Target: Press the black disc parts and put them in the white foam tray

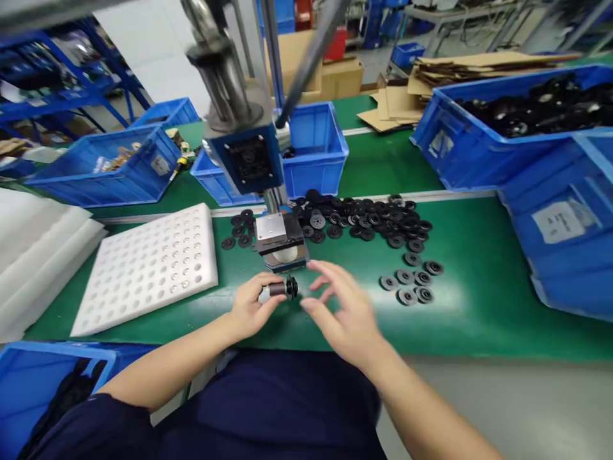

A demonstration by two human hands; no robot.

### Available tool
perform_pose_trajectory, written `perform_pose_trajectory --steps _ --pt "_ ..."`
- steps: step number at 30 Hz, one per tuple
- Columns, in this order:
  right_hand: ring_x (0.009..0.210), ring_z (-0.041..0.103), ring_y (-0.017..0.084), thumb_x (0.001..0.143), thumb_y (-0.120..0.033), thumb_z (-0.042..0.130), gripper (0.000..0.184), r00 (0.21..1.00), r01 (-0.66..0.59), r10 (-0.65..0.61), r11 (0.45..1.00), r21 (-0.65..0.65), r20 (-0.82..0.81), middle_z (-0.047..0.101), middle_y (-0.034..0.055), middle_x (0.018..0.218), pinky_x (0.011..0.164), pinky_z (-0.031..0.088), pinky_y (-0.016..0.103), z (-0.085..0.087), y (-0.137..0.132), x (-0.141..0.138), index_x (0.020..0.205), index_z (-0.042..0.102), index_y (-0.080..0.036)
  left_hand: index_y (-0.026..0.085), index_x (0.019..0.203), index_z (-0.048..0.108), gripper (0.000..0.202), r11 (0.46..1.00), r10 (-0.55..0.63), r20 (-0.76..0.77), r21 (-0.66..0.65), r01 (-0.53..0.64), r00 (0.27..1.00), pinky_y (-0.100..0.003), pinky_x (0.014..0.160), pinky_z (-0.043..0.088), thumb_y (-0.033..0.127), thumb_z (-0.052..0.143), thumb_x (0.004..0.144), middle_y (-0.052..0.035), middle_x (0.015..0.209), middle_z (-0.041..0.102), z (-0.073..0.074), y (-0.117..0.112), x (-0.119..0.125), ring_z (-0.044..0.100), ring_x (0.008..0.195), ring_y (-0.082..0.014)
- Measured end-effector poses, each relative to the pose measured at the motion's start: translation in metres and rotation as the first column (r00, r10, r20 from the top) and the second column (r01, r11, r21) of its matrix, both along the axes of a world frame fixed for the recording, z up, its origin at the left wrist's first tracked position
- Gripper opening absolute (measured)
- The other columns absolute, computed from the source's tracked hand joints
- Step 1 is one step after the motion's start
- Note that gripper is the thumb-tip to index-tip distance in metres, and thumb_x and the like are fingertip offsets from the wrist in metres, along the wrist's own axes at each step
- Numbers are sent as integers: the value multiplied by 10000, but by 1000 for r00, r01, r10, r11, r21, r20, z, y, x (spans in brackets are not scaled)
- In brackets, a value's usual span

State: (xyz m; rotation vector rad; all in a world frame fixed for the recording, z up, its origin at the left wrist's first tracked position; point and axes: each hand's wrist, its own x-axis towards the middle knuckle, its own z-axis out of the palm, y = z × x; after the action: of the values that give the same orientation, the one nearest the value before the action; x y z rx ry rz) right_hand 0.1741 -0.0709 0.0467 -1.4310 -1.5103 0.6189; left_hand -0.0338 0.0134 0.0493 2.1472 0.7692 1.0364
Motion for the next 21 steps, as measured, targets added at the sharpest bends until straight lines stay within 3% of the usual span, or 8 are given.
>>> perform_pose_trajectory --steps 3,6,12,21 --pt "785 649 154 900 -404 610 483 993 -16 14 1000 -20 -116 677 100 1060 676 585 293 -41 1 -32 1329 541 -195 159 1061 636 202 974 -31 -54 -225 18 998 -320 794 550 258 622 885 -85 946 726 -30 -3 5 689 835 -184" --pt "702 627 135 879 -377 648 395 981 96 -96 995 -7 -169 682 77 954 654 580 286 -57 -6 -45 1220 602 -181 151 1044 655 191 965 -121 -68 -243 101 990 -349 820 551 207 609 868 -97 950 718 -48 -2 8 679 873 -199" --pt "673 603 131 813 -367 734 327 977 123 -121 992 1 -175 657 49 884 591 556 268 -46 -4 -43 1080 645 -202 153 978 683 201 984 -152 -89 -108 143 984 -363 816 553 99 545 842 -98 932 694 -50 -1 11 654 900 -204" --pt "700 616 141 861 -385 668 306 982 102 -106 994 -35 -155 662 63 933 618 564 289 -41 -5 -42 1104 625 -205 161 992 690 216 984 -134 -84 -126 123 987 -365 818 562 98 547 844 -89 936 691 -47 -3 11 654 899 -199"
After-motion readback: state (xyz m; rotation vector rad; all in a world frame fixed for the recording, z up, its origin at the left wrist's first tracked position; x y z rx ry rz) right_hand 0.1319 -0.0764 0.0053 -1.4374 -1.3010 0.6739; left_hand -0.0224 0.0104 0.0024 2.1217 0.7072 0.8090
